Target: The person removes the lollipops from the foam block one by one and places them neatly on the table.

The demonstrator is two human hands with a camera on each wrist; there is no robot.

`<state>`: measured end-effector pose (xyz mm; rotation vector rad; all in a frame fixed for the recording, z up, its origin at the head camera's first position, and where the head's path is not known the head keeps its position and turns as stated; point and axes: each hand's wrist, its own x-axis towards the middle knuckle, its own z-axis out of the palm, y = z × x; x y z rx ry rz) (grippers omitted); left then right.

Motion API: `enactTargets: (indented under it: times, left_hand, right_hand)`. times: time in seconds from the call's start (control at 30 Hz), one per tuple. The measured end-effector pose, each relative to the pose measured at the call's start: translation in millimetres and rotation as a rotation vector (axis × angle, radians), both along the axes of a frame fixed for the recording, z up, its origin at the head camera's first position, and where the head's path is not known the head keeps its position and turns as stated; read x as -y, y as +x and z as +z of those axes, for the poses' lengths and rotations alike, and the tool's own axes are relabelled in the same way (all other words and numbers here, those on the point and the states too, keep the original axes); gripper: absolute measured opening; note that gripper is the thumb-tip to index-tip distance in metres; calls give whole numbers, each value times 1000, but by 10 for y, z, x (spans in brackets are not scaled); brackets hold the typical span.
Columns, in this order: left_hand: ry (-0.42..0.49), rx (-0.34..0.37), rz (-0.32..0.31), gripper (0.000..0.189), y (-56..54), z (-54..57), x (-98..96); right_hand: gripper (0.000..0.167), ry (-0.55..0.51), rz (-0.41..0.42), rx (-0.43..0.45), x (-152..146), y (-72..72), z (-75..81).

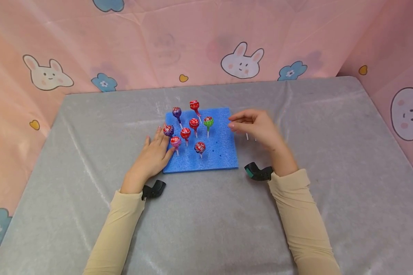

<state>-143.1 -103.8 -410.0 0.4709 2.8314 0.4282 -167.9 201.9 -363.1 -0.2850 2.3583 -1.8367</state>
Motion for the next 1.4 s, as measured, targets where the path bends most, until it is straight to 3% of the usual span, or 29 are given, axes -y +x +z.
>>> enactTargets:
  times: [0.23,0.73,0.9,1.17,1.4]
  left_hand:
    - [-7,8,-1,62,-5,7,-4]
    - [-5,5,-2,62,-7,8,-2]
    - [-3,5,-2,62,-7,6,-1]
    - [-1,5,0,62,-3,9,2]
    - [-1,5,-1,62,-4,3,5]
  right_hand:
    - [25,111,89,15,116,39,16]
    - [22,69,250,141,296,82,-20]
    - [21,69,286,132,349,84,-61]
    - [20,152,342,146,451,83,-122]
    - [17,113,374,159,505,88,-210]
